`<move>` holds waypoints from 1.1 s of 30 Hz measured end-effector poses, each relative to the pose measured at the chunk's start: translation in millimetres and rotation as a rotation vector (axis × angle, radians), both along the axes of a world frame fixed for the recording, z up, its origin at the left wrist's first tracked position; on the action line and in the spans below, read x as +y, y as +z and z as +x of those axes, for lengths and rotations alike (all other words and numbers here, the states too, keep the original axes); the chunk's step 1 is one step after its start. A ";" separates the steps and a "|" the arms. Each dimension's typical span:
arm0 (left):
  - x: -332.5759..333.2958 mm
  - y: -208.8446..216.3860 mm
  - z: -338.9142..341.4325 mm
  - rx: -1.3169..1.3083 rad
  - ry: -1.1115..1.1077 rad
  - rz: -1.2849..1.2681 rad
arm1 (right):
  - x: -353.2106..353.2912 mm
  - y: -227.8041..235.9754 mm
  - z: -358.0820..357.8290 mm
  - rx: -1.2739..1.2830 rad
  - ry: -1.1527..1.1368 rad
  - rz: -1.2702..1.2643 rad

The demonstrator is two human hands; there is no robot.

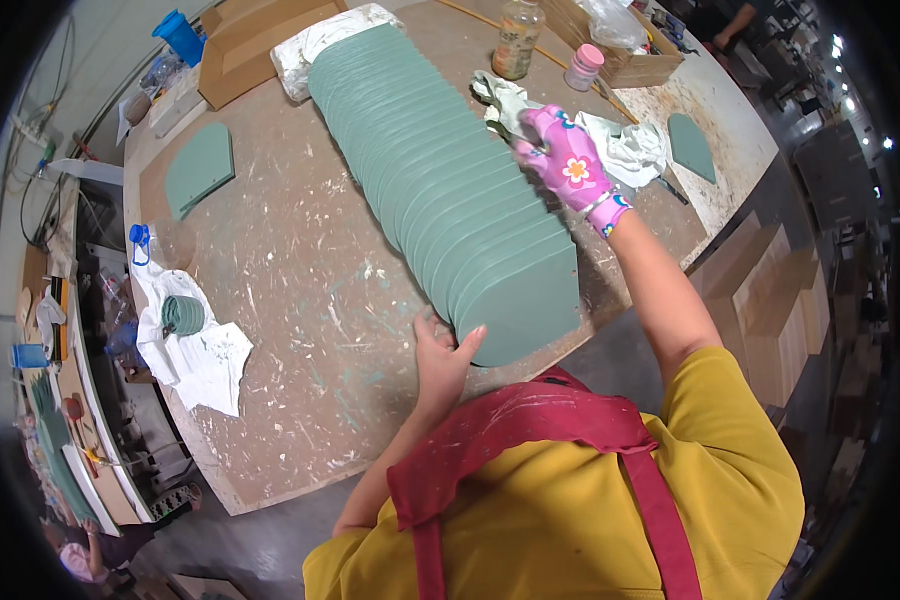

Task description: The person sands a small foam block by hand, sands the edges of a stack of foam panels with a sanding block, and wipes the stack with a cloth.

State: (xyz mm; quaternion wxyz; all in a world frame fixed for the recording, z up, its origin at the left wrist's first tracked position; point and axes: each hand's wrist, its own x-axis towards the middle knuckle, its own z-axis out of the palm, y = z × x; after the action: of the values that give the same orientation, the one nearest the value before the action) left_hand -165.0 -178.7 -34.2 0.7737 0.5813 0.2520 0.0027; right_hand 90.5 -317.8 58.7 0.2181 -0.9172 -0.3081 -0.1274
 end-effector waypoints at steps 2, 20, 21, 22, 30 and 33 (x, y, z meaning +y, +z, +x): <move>-0.1 1.6 0.2 0.043 -0.007 0.030 | -9.2 -6.3 8.0 0.034 -0.020 0.059; 0.5 -6.4 0.8 0.011 -0.016 0.064 | 65.5 21.3 -29.5 -0.025 0.349 0.077; 1.2 -6.8 0.0 0.010 -0.013 0.064 | 80.0 12.3 -40.9 -0.097 0.531 0.114; 0.1 -5.6 0.8 -0.014 -0.015 0.042 | 90.6 6.4 -51.0 -0.174 0.701 0.146; -1.2 -10.4 -2.4 -0.046 0.025 0.026 | 93.4 14.6 -23.0 -0.145 0.394 -0.109; -0.1 -6.2 -1.2 0.001 0.010 0.058 | 41.8 0.9 7.3 0.022 0.144 0.018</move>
State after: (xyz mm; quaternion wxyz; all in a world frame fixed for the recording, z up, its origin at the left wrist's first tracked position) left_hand -166.2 -178.7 -40.4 0.7565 0.6021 0.2549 0.0134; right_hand 97.8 -276.0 59.6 0.2385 -0.8920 -0.3696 -0.1042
